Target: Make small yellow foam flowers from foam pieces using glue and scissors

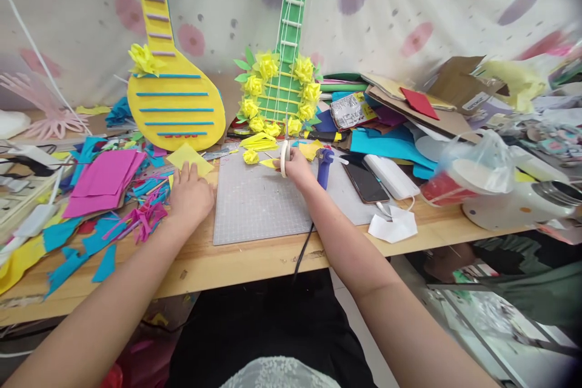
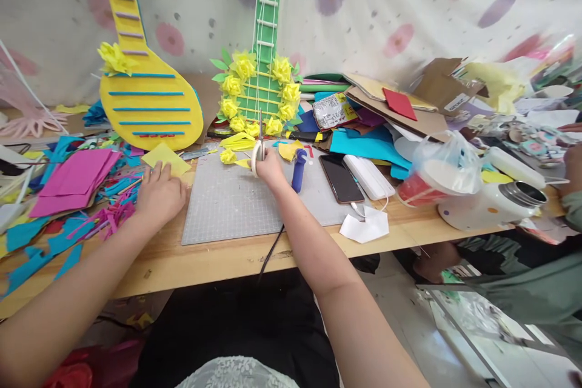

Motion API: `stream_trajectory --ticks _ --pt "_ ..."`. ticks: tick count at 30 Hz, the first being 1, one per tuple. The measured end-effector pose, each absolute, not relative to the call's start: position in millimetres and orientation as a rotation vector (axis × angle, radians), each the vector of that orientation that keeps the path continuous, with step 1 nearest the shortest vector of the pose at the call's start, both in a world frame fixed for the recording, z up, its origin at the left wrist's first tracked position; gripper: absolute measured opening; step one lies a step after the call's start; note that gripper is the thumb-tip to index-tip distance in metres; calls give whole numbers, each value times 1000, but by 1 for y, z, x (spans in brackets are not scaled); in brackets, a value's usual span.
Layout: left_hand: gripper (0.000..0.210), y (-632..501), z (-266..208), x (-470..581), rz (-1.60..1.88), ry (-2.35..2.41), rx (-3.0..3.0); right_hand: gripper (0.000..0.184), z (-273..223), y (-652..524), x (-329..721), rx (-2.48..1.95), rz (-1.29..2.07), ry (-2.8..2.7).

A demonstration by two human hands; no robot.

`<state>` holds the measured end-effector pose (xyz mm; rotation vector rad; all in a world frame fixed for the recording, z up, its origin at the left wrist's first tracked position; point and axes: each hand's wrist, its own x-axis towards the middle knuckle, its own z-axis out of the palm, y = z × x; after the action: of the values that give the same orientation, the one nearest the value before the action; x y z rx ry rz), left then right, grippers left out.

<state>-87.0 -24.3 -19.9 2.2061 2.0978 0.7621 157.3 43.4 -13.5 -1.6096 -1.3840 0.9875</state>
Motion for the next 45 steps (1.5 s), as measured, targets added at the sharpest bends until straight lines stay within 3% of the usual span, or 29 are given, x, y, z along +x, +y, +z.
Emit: stream_trajectory --ticks 3,9,14,19,25,33,45 --pt "3 -19 -3 -68 1078 1910 2166 31 -14 41 154 -1554 1083 -1390" --pt "42 6 -5 -15 1368 1583 1540 33 -9 30 146 -1387 1312 -1269" --pt "45 10 -18 -6 1222 1280 1127 36 -8 27 138 -1315 1423 -1289" --pt "36 11 -10 -31 1271 1461 1006 24 -5 29 148 -1641 947 -1600" --pt "28 23 -19 -62 1323 1762 1239 23 3 25 162 -1944 450 -1911" --pt "19 17 -25 -61 1133 1994 1642 32 2 22 156 -2018 270 -2044" --pt "20 19 -24 -61 1055 2048 1640 22 -4 21 152 -1912 223 -2046"
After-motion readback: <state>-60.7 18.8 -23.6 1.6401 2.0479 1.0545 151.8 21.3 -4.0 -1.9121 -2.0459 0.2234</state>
